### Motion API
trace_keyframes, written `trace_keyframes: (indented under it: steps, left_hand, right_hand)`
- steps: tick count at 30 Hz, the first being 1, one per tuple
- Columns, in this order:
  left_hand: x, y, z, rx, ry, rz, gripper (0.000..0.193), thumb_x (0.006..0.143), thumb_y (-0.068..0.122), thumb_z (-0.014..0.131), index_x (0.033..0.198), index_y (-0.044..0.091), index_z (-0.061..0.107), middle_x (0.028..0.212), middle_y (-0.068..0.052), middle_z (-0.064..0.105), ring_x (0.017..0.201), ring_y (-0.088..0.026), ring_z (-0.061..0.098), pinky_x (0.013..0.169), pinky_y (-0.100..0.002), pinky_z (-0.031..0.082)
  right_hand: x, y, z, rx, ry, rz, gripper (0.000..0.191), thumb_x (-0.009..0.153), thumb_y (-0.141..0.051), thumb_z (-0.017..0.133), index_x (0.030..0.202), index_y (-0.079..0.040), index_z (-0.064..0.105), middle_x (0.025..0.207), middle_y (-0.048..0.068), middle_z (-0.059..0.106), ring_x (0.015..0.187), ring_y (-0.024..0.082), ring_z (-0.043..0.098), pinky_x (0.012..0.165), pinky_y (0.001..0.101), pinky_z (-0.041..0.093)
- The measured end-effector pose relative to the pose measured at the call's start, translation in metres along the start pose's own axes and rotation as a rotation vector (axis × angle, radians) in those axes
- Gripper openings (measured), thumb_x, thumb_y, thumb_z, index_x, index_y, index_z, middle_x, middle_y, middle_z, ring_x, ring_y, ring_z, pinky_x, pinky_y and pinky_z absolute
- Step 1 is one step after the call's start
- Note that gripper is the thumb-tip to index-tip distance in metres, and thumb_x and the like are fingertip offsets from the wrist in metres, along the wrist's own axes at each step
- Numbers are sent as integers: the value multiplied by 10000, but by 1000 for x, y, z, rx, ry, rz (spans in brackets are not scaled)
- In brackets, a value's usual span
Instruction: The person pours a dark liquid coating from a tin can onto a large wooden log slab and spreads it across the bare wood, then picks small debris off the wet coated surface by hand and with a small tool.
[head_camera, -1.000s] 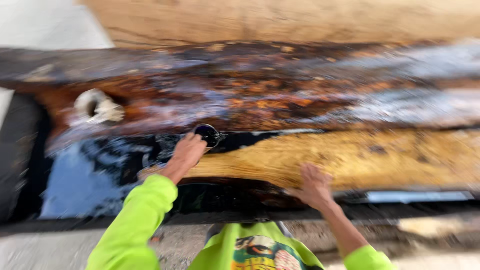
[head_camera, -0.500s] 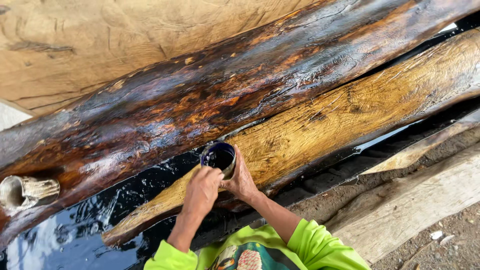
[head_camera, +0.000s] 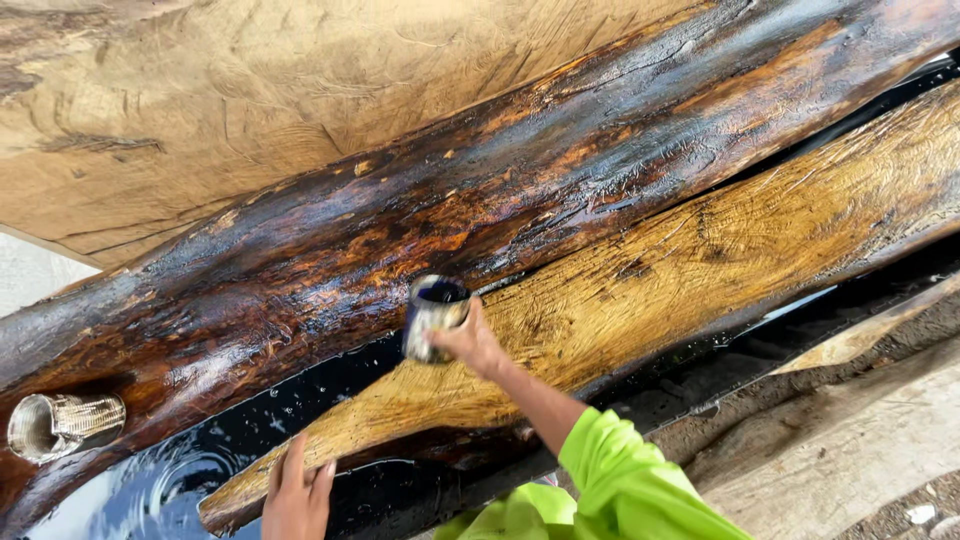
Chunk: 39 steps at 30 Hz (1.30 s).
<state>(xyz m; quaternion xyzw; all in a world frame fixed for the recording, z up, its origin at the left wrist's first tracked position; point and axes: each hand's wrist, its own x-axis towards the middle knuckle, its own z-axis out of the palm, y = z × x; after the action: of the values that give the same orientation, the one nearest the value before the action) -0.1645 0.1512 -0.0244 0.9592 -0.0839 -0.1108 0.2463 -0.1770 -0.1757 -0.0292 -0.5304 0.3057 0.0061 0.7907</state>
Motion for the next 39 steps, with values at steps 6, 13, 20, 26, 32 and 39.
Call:
trace_keyframes:
  steps: [6,13,20,26,32,39]
  left_hand:
    - [0,-7,25,152,-199,-329,659,859,289,741,1466,154,522,1343,-198,619,955,-295,750,855,-429,603]
    - [-4,-2,21,130,-269,-345,693,856,334,754,1484,154,522,1353,-217,629,1047,-326,747,920,-457,606]
    - [-3,-21,25,33,-211,-183,713,842,343,770,1485,162,519,1368,-245,611,1107,-361,734,927,-485,621]
    - [5,-9,28,55,-311,-108,649,862,318,743,1464,206,529,1414,-149,596,1180,-291,708,950,-412,622]
    - [13,-9,19,54,-392,-121,636,902,379,689,1483,215,489,1470,-140,523,1248,-285,652,923,-384,631]
    - [14,-27,22,112,-386,-136,656,896,415,689,1490,210,499,1462,-148,548,1241,-293,675,954,-404,622]
  right_hand:
    - [54,-107,-86,138,235,-62,637,785,-171,803,1250,-52,385,1195,205,647,1090,343,676,854,533,658]
    - [62,-199,-155,-6,614,-296,662,812,-248,862,1265,3,449,987,164,701,766,207,665,653,383,610]
    - [35,-185,-155,-692,924,-284,930,835,-428,780,1444,58,272,1233,240,566,1018,258,649,822,372,612]
    - [-1,-97,-89,-807,681,-489,866,753,-398,828,1352,49,391,1196,216,588,1026,232,646,895,366,612]
    - [-19,17,-8,-453,294,-286,1161,579,-475,940,1449,-61,292,1373,207,560,1283,307,581,1076,476,523]
    - [15,27,3,-12,48,140,1070,656,-281,928,1483,-136,264,1387,172,632,1325,351,581,1072,538,443]
